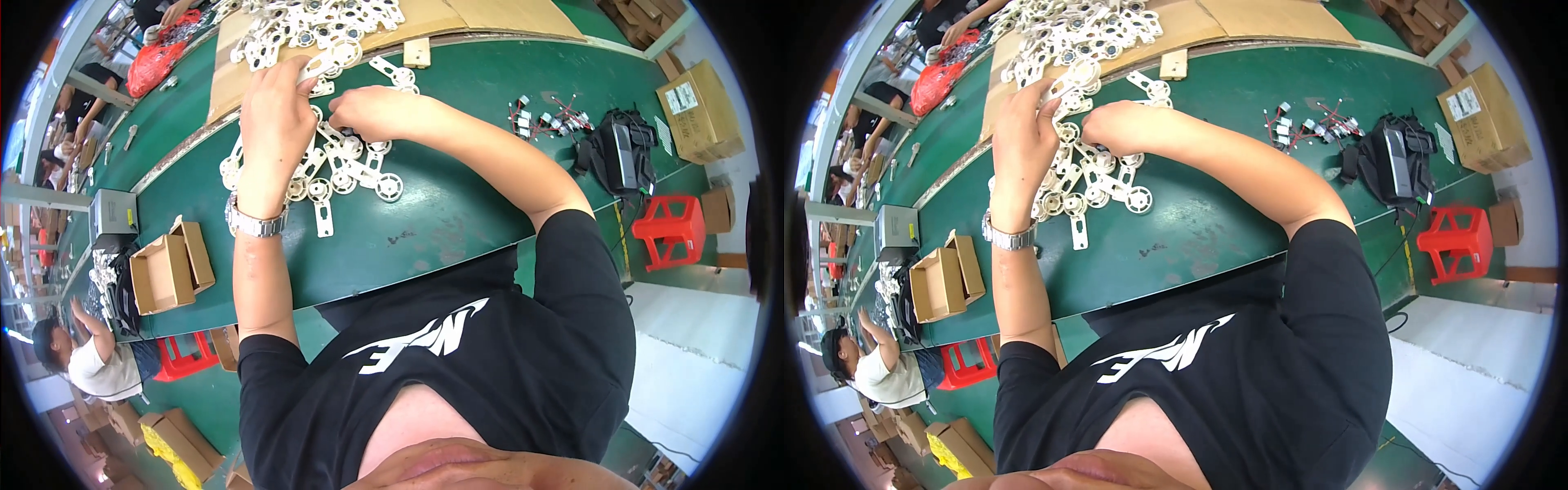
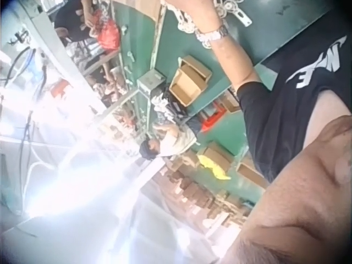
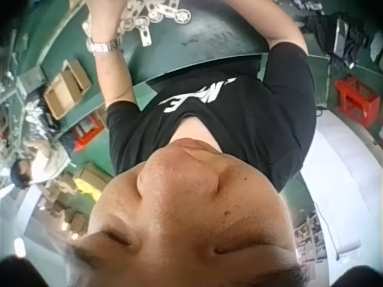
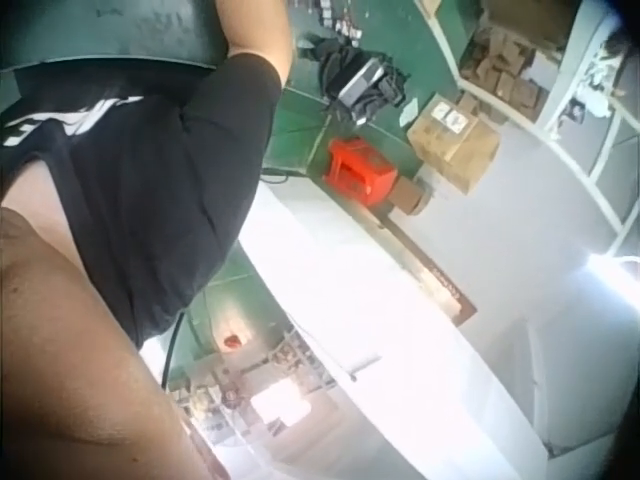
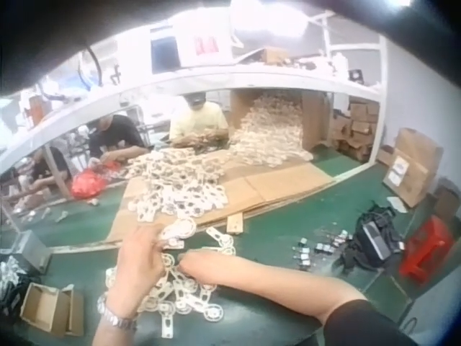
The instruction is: The person assembles small plastic housings by hand, inserting small electronic parts and wires into them.
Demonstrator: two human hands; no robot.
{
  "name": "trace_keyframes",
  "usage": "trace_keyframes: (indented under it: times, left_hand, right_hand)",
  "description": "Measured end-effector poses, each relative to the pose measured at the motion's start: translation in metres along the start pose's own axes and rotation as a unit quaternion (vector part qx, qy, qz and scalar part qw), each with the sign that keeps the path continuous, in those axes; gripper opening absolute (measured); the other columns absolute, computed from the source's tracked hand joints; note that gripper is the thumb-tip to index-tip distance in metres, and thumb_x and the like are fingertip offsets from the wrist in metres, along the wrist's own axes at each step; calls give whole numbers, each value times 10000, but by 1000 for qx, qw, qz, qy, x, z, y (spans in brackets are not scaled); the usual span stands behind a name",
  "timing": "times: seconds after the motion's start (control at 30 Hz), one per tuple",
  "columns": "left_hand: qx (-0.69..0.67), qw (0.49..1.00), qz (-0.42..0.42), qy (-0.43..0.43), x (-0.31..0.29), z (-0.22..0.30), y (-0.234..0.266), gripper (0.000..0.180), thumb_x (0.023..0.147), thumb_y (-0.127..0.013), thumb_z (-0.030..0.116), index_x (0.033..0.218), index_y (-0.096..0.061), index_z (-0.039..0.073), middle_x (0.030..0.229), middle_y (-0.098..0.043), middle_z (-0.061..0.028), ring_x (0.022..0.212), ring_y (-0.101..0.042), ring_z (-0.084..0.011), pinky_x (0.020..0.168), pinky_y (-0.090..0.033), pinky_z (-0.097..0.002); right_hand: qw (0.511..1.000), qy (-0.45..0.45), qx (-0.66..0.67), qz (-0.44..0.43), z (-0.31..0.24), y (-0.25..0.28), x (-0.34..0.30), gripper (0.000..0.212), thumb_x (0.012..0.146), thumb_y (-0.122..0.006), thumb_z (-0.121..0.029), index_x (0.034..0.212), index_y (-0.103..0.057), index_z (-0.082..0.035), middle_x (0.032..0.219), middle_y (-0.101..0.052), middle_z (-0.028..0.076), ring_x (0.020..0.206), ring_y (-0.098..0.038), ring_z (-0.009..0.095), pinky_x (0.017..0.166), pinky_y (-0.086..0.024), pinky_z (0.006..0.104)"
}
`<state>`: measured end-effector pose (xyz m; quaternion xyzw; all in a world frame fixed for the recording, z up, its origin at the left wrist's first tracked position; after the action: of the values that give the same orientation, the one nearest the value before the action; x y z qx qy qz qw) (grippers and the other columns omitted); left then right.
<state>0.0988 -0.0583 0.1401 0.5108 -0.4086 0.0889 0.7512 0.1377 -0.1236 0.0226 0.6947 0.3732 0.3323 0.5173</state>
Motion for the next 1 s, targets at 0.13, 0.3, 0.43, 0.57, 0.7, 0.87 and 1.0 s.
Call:
trace_keyframes:
  times: [0.13,0.3,0.43,0.57,0.7,0.87,1.0]
  left_hand:
    - [12,1000,16,-2,1,-5,13,235,921,-683,30,1156,-695,44,992,-715,-162,971,-639,-379,869,-512,-479]
    - [38,998,-22,44,2,-19,15,250,967,-686,69,1214,-701,39,1088,-722,-169,1072,-647,-380,930,-513,-477]
    - [44,998,-38,39,2,-18,12,253,966,-673,54,1217,-699,45,1099,-716,-176,1082,-639,-385,936,-508,-484]
    - [39,998,-51,14,3,-10,6,269,950,-665,26,1217,-691,46,1093,-706,-179,1078,-631,-387,932,-502,-488]
    - [45,998,-36,-15,5,2,6,284,921,-648,-14,1196,-674,51,1047,-697,-147,1041,-632,-365,910,-507,-470]
    - [45,998,-32,-7,7,5,10,294,908,-661,-30,1189,-674,58,1043,-690,-139,1036,-629,-359,909,-506,-468]
    - [41,999,-10,-19,7,6,15,293,907,-668,-28,1187,-673,59,1042,-690,-136,1030,-628,-357,903,-506,-466]
  right_hand:
    - [999,-28,34,-30,12,-11,6,163,825,-676,6,988,-683,21,987,-693,176,946,-702,393,816,-562,487]
    - [968,-5,220,120,11,73,-30,283,892,-697,-83,1167,-680,-18,888,-661,99,800,-658,187,724,-552,356]
    - [915,-21,382,125,27,105,-59,329,958,-755,-122,1275,-695,-57,964,-726,63,832,-698,141,780,-583,314]
    - [862,4,478,170,18,142,-80,300,949,-780,-23,1216,-645,7,1100,-694,52,1021,-682,112,921,-577,262]
    - [864,-4,395,313,14,167,-92,250,995,-740,-171,1173,-689,-4,951,-714,38,872,-672,98,779,-562,254]
    - [868,-18,346,355,26,163,-90,199,957,-778,-103,1093,-683,6,892,-733,41,844,-687,92,786,-582,277]
    - [879,-42,328,343,28,153,-85,192,959,-776,-123,1073,-696,9,857,-739,55,805,-685,94,753,-576,282]
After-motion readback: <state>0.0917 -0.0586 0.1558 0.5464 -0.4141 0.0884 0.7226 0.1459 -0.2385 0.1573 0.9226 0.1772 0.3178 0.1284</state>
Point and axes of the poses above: each hand's wrist, its own x-axis towards the middle knuckle, its own y-axis out of the back of the hand, z = x × y, the point moved 10 cm from there along x, towards the middle knuckle
